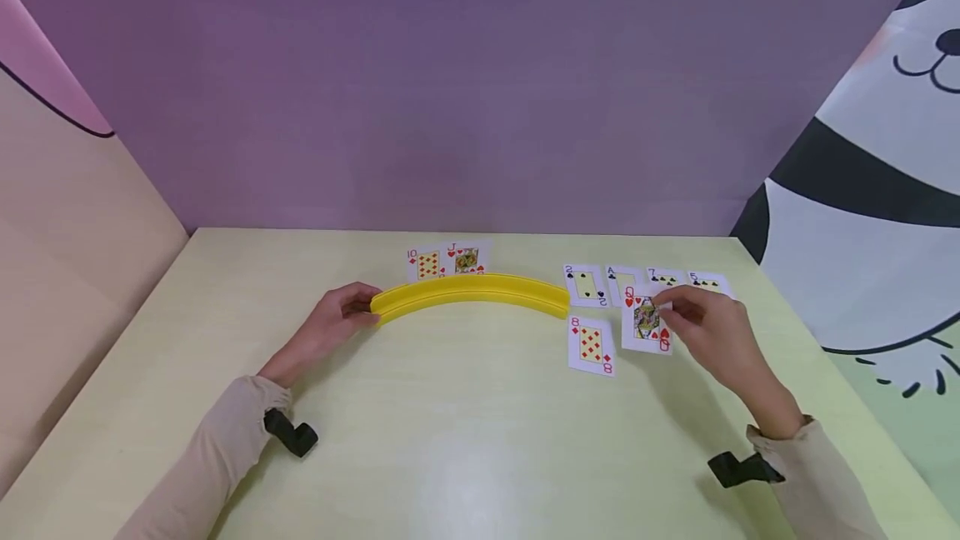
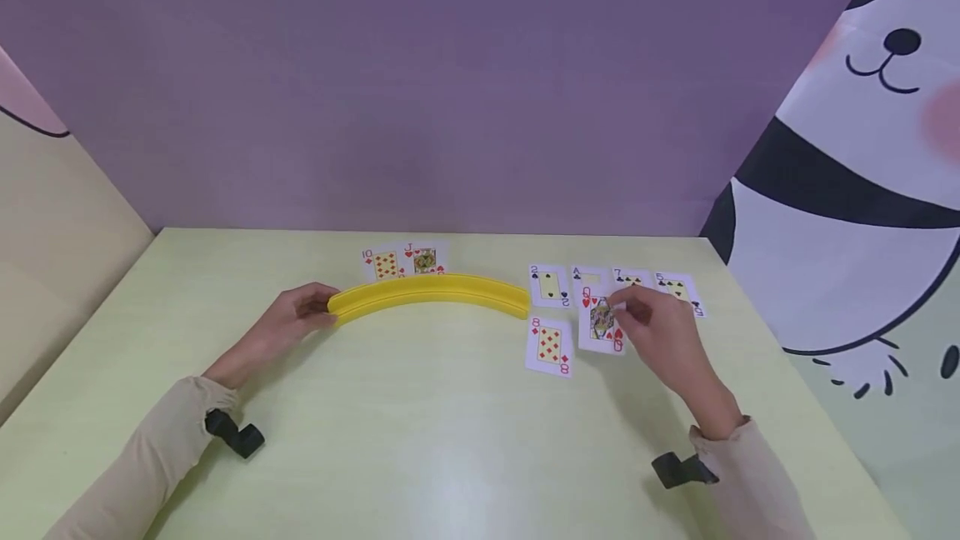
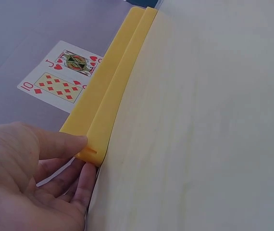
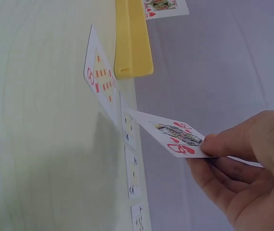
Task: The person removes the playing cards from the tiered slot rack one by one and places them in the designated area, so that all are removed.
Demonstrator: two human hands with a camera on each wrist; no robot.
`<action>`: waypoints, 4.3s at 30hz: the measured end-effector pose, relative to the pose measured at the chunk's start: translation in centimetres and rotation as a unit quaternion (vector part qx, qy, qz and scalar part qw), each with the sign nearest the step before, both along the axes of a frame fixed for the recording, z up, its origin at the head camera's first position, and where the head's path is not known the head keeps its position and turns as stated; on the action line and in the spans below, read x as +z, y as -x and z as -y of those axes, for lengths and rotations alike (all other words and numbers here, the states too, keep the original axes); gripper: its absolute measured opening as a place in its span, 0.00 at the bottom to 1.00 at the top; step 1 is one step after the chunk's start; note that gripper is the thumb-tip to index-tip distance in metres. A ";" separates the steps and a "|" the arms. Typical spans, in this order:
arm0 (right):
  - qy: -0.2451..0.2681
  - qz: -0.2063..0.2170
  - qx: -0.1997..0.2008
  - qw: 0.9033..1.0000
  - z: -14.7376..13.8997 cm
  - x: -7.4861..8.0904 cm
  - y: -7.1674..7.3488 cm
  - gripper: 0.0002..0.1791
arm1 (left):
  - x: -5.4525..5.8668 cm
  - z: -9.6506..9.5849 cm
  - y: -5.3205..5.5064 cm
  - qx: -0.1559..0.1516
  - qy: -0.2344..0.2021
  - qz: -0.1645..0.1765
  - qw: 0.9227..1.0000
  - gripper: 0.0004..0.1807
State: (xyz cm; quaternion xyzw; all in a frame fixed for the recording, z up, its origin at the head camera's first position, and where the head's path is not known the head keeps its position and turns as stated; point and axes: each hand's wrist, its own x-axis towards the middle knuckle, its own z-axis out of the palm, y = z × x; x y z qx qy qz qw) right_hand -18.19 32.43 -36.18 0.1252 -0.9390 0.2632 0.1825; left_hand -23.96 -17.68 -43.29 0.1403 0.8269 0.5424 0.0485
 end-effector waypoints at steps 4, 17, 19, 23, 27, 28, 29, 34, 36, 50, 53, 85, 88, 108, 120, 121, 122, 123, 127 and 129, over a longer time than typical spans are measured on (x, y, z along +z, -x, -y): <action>-0.006 0.020 -0.002 1.000 -0.7 -0.5 0.2 0.07 | -0.2 0.1 0.0 -0.002 0.001 0.003 1.000 0.19; -0.028 0.139 0.023 0.990 -1.8 -3.3 1.4 0.11 | -0.6 0.1 -0.1 0.005 0.009 0.014 1.000 0.20; -0.043 0.151 0.030 0.987 -1.6 -3.5 1.4 0.14 | -0.7 0.1 -0.1 0.005 0.009 0.014 1.000 0.20; -0.063 0.167 0.040 0.983 -1.2 -3.5 1.4 0.18 | -0.5 0.4 -0.1 0.005 0.012 0.003 1.000 0.20; -0.073 0.165 0.056 0.982 -0.8 -3.4 1.5 0.20 | -0.2 0.6 -0.1 0.006 0.011 -0.001 1.000 0.20; -0.075 0.163 0.059 0.982 -0.8 -3.3 1.5 0.20 | -0.1 0.6 0.0 0.005 0.010 0.000 1.000 0.20; -0.076 0.161 0.061 0.982 -0.7 -3.3 1.5 0.20 | -0.1 0.5 0.0 0.006 0.009 0.002 1.000 0.20; -0.078 0.156 0.062 0.983 -0.8 -3.1 1.2 0.20 | -0.2 0.3 0.2 0.006 0.011 0.008 1.000 0.20; -0.077 0.158 0.061 0.983 -0.8 -3.2 1.1 0.21 | -0.2 0.2 0.1 0.006 0.012 0.008 1.000 0.20; -0.110 0.145 0.048 0.982 -0.5 -3.7 1.1 0.20 | -0.1 0.2 0.1 0.000 0.012 0.001 1.000 0.19; -0.111 0.144 0.044 0.982 -0.3 -3.5 0.9 0.21 | -0.1 0.2 0.1 -0.002 0.009 -0.003 1.000 0.19; -0.106 0.094 0.047 0.989 4.0 -0.2 0.7 0.16 | -0.2 0.2 0.2 -0.004 -0.004 -0.005 1.000 0.20; -0.098 0.090 0.055 0.990 5.1 0.5 0.8 0.16 | -0.2 0.2 0.2 -0.004 -0.003 -0.005 1.000 0.21; -0.038 0.051 0.105 0.992 12.5 3.3 4.0 0.14 | -0.3 0.0 0.3 0.003 0.007 -0.008 1.000 0.18; 0.022 0.037 0.128 0.991 16.4 4.0 6.4 0.14 | -0.3 -0.3 0.1 -0.013 -0.012 -0.020 1.000 0.18; 0.024 0.037 0.129 0.991 16.7 4.1 6.6 0.14 | -0.3 -0.3 0.1 -0.014 -0.011 -0.021 1.000 0.18; 0.028 0.037 0.131 0.990 17.0 4.1 6.7 0.15 | -0.3 -0.3 0.2 -0.014 -0.011 -0.021 1.000 0.18; 0.032 0.036 0.132 0.990 17.3 4.1 6.9 0.14 | -0.3 -0.3 0.2 -0.014 -0.011 -0.022 1.000 0.19; 0.052 0.030 0.137 0.989 18.3 4.2 7.3 0.15 | -0.1 -0.4 0.1 -0.013 -0.012 -0.020 1.000 0.19; 0.063 0.030 0.137 0.988 18.7 4.2 7.4 0.15 | -0.1 -0.4 0.0 -0.012 -0.012 -0.016 1.000 0.19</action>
